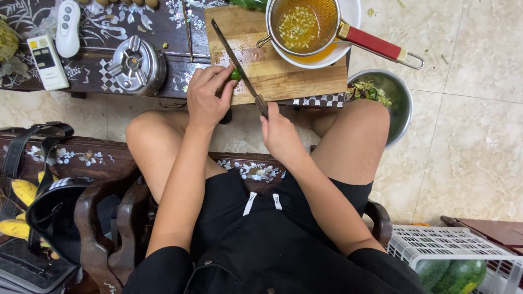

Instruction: The recorder is seen cutting small green limes and adding their juice to a bowl containing a sauce mixture.

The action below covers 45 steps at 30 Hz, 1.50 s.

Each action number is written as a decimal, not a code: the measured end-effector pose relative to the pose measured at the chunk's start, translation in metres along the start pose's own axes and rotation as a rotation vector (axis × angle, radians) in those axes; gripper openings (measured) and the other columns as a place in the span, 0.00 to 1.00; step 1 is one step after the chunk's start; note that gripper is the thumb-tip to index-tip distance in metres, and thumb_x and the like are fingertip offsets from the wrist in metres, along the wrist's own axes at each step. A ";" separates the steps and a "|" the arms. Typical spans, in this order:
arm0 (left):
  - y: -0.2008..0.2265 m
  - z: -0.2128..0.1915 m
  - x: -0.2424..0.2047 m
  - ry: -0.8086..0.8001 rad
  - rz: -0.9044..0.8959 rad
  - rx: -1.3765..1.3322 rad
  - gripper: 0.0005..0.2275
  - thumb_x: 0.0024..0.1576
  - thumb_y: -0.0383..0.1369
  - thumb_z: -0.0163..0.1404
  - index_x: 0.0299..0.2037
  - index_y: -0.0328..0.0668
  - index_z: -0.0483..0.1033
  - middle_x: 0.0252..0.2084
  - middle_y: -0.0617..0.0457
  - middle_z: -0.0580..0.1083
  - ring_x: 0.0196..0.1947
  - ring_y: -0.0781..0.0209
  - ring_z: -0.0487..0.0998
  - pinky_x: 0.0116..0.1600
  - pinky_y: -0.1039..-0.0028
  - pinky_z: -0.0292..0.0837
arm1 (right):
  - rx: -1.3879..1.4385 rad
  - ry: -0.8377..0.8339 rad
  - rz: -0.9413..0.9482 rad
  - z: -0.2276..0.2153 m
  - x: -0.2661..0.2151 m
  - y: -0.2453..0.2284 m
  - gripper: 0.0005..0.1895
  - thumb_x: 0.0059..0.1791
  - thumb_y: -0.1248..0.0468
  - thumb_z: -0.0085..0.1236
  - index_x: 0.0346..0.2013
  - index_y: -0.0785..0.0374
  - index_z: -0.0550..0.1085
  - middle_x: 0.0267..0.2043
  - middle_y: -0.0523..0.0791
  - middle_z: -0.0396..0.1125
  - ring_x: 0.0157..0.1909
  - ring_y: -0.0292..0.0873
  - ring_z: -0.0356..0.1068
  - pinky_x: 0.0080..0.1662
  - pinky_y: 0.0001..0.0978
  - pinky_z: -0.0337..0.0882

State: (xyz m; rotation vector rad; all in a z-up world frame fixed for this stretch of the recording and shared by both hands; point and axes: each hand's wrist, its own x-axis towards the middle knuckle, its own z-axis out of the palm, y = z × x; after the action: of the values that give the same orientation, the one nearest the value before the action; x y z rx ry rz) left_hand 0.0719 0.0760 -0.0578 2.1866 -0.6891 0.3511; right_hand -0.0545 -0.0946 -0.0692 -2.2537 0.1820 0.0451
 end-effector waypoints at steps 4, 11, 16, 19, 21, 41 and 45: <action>0.002 0.002 0.001 0.026 0.015 0.061 0.13 0.54 0.27 0.64 0.49 0.39 0.83 0.42 0.51 0.78 0.38 0.52 0.74 0.45 0.65 0.71 | -0.074 -0.066 0.036 -0.001 -0.011 0.000 0.14 0.56 0.64 0.46 0.51 0.69 0.58 0.29 0.64 0.68 0.33 0.70 0.70 0.36 0.63 0.66; 0.000 0.001 0.003 0.070 -0.006 0.043 0.11 0.51 0.28 0.64 0.43 0.41 0.83 0.41 0.53 0.80 0.39 0.53 0.75 0.45 0.66 0.72 | -0.106 -0.132 0.144 -0.059 -0.034 -0.035 0.12 0.56 0.62 0.47 0.48 0.67 0.61 0.28 0.63 0.69 0.34 0.69 0.70 0.37 0.62 0.66; -0.004 -0.001 0.001 0.029 -0.211 -0.047 0.11 0.45 0.29 0.64 0.38 0.41 0.81 0.34 0.52 0.78 0.34 0.57 0.74 0.41 0.69 0.71 | -0.136 0.097 0.057 -0.047 -0.018 -0.023 0.16 0.54 0.62 0.51 0.55 0.65 0.65 0.42 0.60 0.70 0.43 0.66 0.71 0.43 0.57 0.69; -0.004 -0.002 0.001 0.047 -0.358 -0.264 0.11 0.48 0.28 0.65 0.40 0.40 0.82 0.34 0.53 0.78 0.31 0.64 0.73 0.37 0.72 0.70 | -0.243 0.227 -0.099 -0.037 0.009 -0.022 0.22 0.51 0.62 0.57 0.58 0.65 0.65 0.48 0.58 0.69 0.47 0.64 0.70 0.46 0.52 0.69; -0.009 0.007 -0.009 0.073 -0.395 -0.431 0.11 0.49 0.28 0.65 0.41 0.40 0.81 0.37 0.54 0.79 0.33 0.67 0.73 0.38 0.74 0.70 | -0.283 0.287 -0.157 -0.036 0.011 -0.042 0.23 0.50 0.61 0.58 0.58 0.64 0.66 0.49 0.56 0.69 0.49 0.62 0.70 0.48 0.49 0.68; 0.028 -0.001 -0.003 -0.112 -0.058 -0.768 0.28 0.53 0.47 0.57 0.61 0.39 0.72 0.56 0.47 0.75 0.55 0.56 0.74 0.59 0.68 0.69 | 0.331 0.052 -0.382 -0.157 0.091 -0.044 0.21 0.55 0.72 0.59 0.61 0.60 0.66 0.57 0.45 0.65 0.57 0.39 0.70 0.58 0.33 0.76; 0.028 0.003 -0.005 -0.152 -0.054 -0.732 0.27 0.54 0.44 0.56 0.63 0.40 0.70 0.55 0.48 0.76 0.56 0.57 0.75 0.59 0.69 0.69 | -0.359 0.049 -0.600 -0.185 0.125 -0.033 0.18 0.54 0.71 0.61 0.58 0.63 0.68 0.55 0.52 0.66 0.56 0.53 0.69 0.55 0.41 0.72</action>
State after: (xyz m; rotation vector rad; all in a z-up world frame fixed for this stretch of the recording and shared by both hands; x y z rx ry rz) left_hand 0.0519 0.0602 -0.0447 1.5335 -0.7001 -0.0972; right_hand 0.0681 -0.2308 0.0617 -2.5757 -0.5175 -0.3193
